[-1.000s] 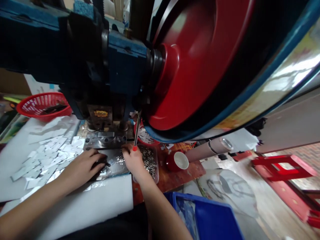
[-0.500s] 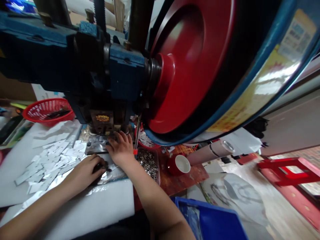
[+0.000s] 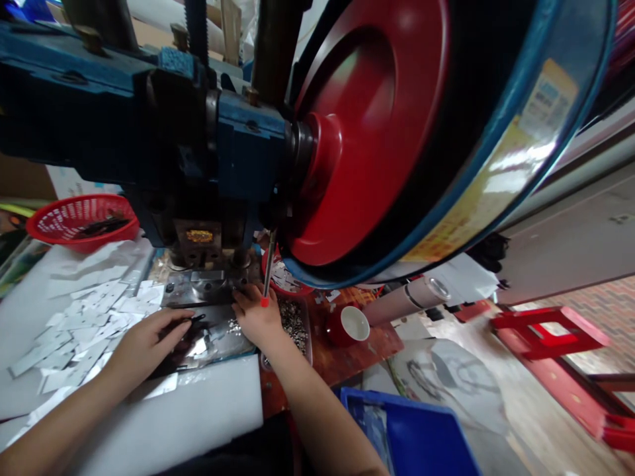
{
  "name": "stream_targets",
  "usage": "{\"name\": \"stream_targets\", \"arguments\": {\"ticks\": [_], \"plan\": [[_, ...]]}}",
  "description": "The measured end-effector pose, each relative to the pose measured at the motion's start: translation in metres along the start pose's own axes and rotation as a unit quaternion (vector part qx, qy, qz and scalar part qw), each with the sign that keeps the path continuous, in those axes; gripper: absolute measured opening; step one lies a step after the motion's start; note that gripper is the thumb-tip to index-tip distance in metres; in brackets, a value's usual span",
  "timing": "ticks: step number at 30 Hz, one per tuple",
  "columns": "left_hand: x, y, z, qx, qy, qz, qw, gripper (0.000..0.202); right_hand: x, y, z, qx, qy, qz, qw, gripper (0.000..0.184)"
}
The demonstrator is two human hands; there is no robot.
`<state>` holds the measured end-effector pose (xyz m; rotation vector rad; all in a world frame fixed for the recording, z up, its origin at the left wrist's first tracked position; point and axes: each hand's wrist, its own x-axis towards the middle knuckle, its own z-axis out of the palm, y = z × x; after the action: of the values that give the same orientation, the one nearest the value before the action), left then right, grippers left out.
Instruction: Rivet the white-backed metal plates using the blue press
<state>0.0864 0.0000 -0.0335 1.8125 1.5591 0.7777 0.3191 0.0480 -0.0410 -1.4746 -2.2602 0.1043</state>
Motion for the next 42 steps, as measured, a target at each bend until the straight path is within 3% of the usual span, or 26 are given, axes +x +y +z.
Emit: {"name": "stream_targets", "arguments": {"ticks": [6,10,15,23,28,33,39,42], "plan": [[-0.001,-0.004,0.0,0.017,0.028,0.019,0.999,0.027,0.001,-0.004,0.002,0.003,0.009,-0.003,1.0,0.03],[-0.001,-0.006,0.0,0.019,0.031,0.044,0.998,0.024,-0.001,-0.002,0.0,-0.004,0.019,-0.003,1.0,0.023],[0.0,-0.007,0.002,0.013,0.033,0.047,0.998,0.026,-0.001,-0.003,0.002,-0.01,0.015,-0.008,1.0,0.033],[-0.003,-0.007,-0.001,0.033,0.054,0.032,0.998,0.025,-0.002,0.001,0.006,0.006,0.041,-0.001,0.999,0.027],[-0.004,-0.009,-0.005,0.032,0.079,0.023,0.996,0.025,-0.001,0.002,0.01,0.005,0.041,-0.005,0.999,0.011],[-0.006,-0.009,-0.006,0.004,0.106,0.005,0.994,0.028,0.001,-0.002,0.012,0.019,0.052,0.007,0.998,0.012],[-0.002,0.002,-0.01,-0.043,0.094,-0.034,0.994,0.032,0.027,-0.019,-0.002,0.1,0.13,0.022,0.986,0.011],[0.004,0.01,-0.018,-0.058,0.097,-0.045,0.993,0.035,0.049,-0.035,-0.005,0.087,0.135,0.021,0.987,0.008]]}}
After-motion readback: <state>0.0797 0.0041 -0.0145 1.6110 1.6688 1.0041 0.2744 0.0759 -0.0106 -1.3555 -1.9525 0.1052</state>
